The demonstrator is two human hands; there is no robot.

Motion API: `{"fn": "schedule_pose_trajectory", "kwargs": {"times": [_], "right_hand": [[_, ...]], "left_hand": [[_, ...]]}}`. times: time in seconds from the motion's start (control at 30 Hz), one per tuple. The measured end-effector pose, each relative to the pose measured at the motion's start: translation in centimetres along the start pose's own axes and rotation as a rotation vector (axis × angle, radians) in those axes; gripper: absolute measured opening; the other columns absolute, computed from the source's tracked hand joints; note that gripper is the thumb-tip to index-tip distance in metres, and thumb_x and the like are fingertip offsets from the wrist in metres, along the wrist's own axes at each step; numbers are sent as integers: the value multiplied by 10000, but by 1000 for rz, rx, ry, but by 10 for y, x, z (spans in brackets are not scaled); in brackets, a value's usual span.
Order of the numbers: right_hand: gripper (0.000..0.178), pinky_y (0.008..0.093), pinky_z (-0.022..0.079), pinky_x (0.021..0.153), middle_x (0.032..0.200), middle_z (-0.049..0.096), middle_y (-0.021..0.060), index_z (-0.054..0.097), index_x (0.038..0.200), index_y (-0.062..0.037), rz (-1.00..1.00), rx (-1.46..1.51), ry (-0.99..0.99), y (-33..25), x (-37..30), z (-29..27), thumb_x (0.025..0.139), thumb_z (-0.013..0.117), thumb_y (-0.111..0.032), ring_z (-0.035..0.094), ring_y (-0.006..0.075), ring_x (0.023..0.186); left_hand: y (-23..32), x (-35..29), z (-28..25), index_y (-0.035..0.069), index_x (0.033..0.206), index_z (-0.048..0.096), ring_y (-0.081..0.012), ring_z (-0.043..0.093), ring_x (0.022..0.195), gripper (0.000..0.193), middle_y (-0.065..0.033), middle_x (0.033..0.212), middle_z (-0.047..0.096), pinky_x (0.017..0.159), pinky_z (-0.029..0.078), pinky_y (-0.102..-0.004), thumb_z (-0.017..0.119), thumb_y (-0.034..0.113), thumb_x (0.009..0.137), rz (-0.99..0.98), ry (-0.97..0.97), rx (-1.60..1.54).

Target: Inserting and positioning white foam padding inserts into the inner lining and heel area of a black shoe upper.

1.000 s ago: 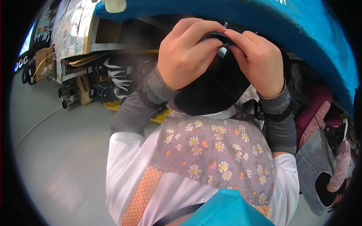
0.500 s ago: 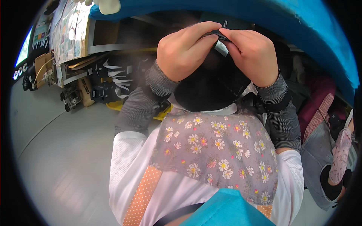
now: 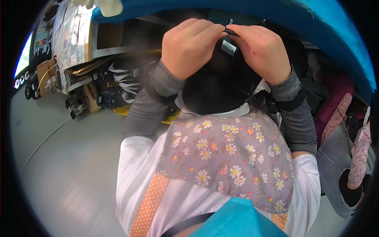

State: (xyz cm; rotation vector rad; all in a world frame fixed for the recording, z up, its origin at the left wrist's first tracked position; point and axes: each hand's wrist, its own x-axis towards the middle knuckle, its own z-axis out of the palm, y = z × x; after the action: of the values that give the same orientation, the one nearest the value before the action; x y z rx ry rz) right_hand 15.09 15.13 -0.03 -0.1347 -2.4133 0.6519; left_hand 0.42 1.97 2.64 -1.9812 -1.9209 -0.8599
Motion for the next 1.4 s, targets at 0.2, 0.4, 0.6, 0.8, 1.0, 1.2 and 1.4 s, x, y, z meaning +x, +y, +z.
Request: {"fn": "schedule_pose_trajectory", "kwargs": {"times": [0.2, 0.4, 0.6, 0.8, 1.0, 1.2, 1.4], "right_hand": [[165, 347, 529, 654, 789, 678, 94, 685, 967, -80, -19, -50, 82, 2, 11, 2, 842, 678, -188, 654, 258, 734], [244, 313, 530, 651, 836, 688, 105, 705, 1034, -81, -41, -64, 44, -13, 25, -22, 799, 728, -141, 663, 256, 743], [242, 308, 534, 683, 862, 696, 105, 701, 1031, -72, -52, -28, 82, -11, 23, -26, 797, 731, -124, 671, 257, 775], [219, 286, 524, 633, 818, 695, 104, 701, 1004, -46, -90, -15, 61, 0, 39, -22, 847, 706, -198, 666, 220, 698], [102, 354, 494, 612, 768, 627, 207, 670, 874, 5, 191, 295, 99, 12, 57, -29, 793, 668, -57, 621, 369, 689], [177, 315, 443, 550, 654, 591, 170, 648, 839, 43, 400, 370, 71, 22, 77, -48, 823, 713, -121, 521, 200, 537], [264, 267, 506, 584, 749, 686, 80, 699, 989, -24, 401, 372, 17, 45, 77, -20, 878, 694, -264, 639, 142, 628]], "left_hand": [[1, 11, -16, 24, 906, 692, -228, 685, 798, 167, -88, 908, 702, 774, 552, -299, 765, 44, 757, -154, -9, -197], [7, 21, -41, 11, 881, 683, -193, 659, 735, 183, -76, 851, 684, 660, 514, -273, 776, 27, 724, -230, -92, -30], [0, 19, -40, 31, 870, 713, -190, 630, 665, 138, -73, 764, 684, 603, 485, -276, 765, 39, 742, -66, -29, -36], [-4, 32, -39, 41, 917, 728, -190, 652, 690, 136, -85, 788, 696, 622, 501, -278, 747, 56, 783, -45, -100, -36], [-2, 63, -65, -45, 887, 692, -79, 612, 698, 124, -33, 776, 687, 652, 485, -222, 667, 76, 889, -838, 29, -774], [-84, 5, -28, 0, 1150, 627, -152, 650, 958, 275, -71, 1023, 691, 848, 511, -291, 565, 195, 966, -844, 42, -895], [-58, 10, 20, 43, 1370, 445, -277, 575, 1100, 541, -156, 1328, 528, 934, 479, -392, 514, 392, 962, -1126, 42, -1218]]}}
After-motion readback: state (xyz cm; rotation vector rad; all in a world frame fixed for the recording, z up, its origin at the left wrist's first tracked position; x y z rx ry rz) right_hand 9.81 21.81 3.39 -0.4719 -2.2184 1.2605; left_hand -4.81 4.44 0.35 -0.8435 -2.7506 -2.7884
